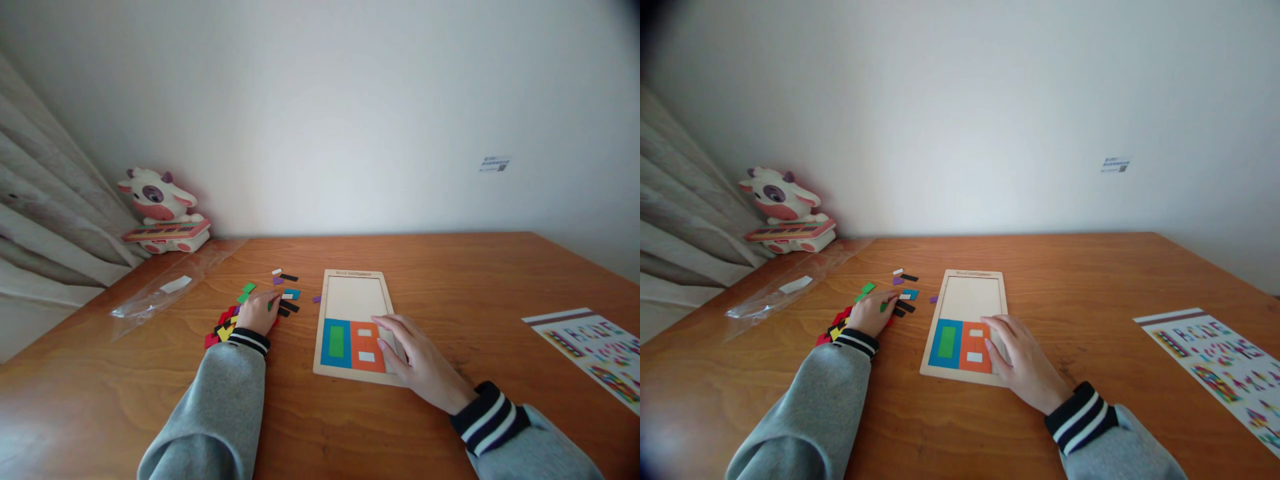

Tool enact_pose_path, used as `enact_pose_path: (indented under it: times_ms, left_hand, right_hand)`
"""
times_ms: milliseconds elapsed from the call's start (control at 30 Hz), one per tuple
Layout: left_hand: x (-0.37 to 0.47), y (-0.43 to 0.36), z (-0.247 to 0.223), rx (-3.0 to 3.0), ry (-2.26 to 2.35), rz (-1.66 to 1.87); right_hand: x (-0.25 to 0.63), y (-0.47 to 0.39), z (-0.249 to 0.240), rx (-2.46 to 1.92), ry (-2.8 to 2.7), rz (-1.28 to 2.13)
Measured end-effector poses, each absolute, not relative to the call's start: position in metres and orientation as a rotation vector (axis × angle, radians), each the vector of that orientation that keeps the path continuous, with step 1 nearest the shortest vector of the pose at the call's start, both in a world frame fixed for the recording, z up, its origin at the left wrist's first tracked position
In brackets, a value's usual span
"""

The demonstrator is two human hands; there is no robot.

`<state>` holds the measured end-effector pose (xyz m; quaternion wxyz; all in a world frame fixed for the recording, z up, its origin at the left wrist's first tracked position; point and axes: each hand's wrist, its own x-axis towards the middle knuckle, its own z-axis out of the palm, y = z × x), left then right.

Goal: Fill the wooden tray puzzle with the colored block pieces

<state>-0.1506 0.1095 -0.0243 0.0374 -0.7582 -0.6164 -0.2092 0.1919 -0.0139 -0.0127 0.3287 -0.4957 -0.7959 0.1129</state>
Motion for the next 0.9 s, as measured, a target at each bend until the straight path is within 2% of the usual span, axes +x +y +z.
enact_pose_path:
  times_ms: [233,733,900]
  left_hand:
    - [-0.152,0.1115,-0.0276,-2.366,-1.791,-0.768]
    - [-0.1506,0.1093,-0.028,-2.245,-1.777,-0.573]
    - [-0.1532,0.1134,-0.0282,-2.316,-1.703,-0.688]
  right_hand:
    - [0.1917,-0.0138,-0.0116,-1.289,-2.069,0.286]
    - [0.1912,-0.0136,-0.0119,-1.277,-2.079,0.288]
    - [0.1907,-0.0138,-0.01,-1.272,-2.069,0.279]
